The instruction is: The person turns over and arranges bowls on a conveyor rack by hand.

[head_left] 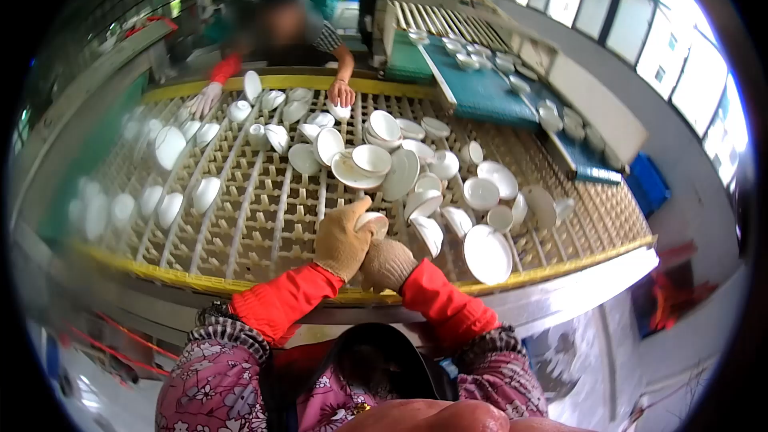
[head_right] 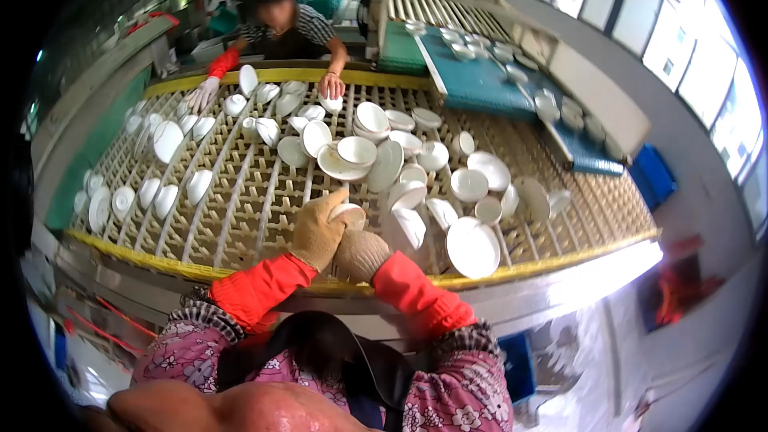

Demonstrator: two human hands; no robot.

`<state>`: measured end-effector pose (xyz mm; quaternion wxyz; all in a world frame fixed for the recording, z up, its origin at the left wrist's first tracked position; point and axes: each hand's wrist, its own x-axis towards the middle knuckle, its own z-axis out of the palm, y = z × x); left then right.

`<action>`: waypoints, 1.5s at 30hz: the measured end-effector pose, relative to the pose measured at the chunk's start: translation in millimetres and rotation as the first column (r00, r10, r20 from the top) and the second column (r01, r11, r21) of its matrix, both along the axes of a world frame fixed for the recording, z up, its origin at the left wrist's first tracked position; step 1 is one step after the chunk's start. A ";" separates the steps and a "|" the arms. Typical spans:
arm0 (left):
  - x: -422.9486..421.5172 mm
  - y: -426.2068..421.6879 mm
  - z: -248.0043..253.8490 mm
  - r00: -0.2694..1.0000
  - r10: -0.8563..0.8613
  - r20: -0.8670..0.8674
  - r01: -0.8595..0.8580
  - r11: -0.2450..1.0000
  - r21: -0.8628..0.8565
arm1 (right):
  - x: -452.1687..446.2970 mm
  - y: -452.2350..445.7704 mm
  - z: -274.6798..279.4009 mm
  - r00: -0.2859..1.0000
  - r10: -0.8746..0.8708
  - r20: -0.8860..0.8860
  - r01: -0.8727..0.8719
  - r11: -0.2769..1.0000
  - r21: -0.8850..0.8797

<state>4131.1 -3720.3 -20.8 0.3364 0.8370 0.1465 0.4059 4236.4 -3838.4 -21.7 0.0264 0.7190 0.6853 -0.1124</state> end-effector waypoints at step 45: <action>36.6 12.4 30.7 0.791 0.015 -0.612 0.078 0.989 0.124 | 19.7 -25.7 -4.7 0.994 0.101 0.045 -0.108 0.977 0.186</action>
